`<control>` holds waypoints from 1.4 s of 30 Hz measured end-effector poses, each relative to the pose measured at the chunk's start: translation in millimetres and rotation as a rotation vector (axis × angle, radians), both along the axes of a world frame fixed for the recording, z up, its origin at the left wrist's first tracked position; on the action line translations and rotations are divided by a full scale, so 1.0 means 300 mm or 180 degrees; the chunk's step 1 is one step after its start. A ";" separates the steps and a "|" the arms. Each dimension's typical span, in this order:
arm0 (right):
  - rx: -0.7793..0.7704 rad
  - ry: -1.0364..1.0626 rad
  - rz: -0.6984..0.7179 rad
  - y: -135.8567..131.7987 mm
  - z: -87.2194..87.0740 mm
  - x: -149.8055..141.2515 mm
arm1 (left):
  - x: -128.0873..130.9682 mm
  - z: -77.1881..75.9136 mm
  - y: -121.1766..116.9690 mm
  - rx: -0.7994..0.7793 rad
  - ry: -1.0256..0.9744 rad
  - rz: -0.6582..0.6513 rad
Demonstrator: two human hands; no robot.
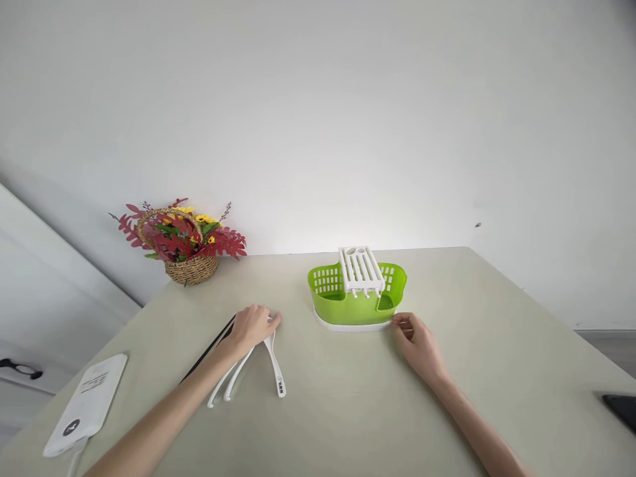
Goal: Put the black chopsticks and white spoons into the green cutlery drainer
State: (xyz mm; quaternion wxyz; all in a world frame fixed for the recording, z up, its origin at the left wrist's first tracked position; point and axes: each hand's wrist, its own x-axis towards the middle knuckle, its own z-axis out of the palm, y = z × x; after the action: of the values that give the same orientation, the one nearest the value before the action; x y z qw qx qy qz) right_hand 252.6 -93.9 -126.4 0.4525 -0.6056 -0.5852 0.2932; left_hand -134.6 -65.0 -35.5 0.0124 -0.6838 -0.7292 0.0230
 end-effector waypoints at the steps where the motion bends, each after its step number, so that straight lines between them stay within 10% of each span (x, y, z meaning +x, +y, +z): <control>1: -0.0019 0.0005 0.0007 0.001 -0.001 0.000 | 0.008 0.001 -0.004 -0.0001 0.0050 -0.0047; 9: -0.0081 0.0013 0.0023 0.003 -0.001 0.001 | 0.035 0.023 -0.006 -0.0013 0.0208 -0.0335; 20: -0.0074 -0.0028 0.0010 0.003 -0.001 -0.001 | 0.028 0.181 0.047 0.0030 0.0173 -0.0410; 25: -0.0046 -0.0048 0.0009 0.006 -0.002 0.001 | 0.198 0.248 0.011 0.0645 -0.0076 -0.0731; 30: -0.0017 -0.0019 -0.0027 0.007 -0.001 0.000 | 0.457 0.307 -0.055 0.2232 -0.1197 -0.1984; 35: 0.0017 0.0031 -0.0030 0.007 -0.001 -0.002 | 0.631 0.273 -0.087 0.2212 -0.1233 -0.2276; 42: 0.0012 0.0010 -0.0025 0.004 0.003 -0.003 | 0.663 0.158 -0.010 0.2365 -0.0849 -0.2390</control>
State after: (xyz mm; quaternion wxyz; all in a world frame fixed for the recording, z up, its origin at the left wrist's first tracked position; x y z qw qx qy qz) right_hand 251.5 -92.6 -125.4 0.4556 -0.6067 -0.5827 0.2913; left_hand 64.4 -68.0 12.0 0.1680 -0.8438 -0.3891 -0.3292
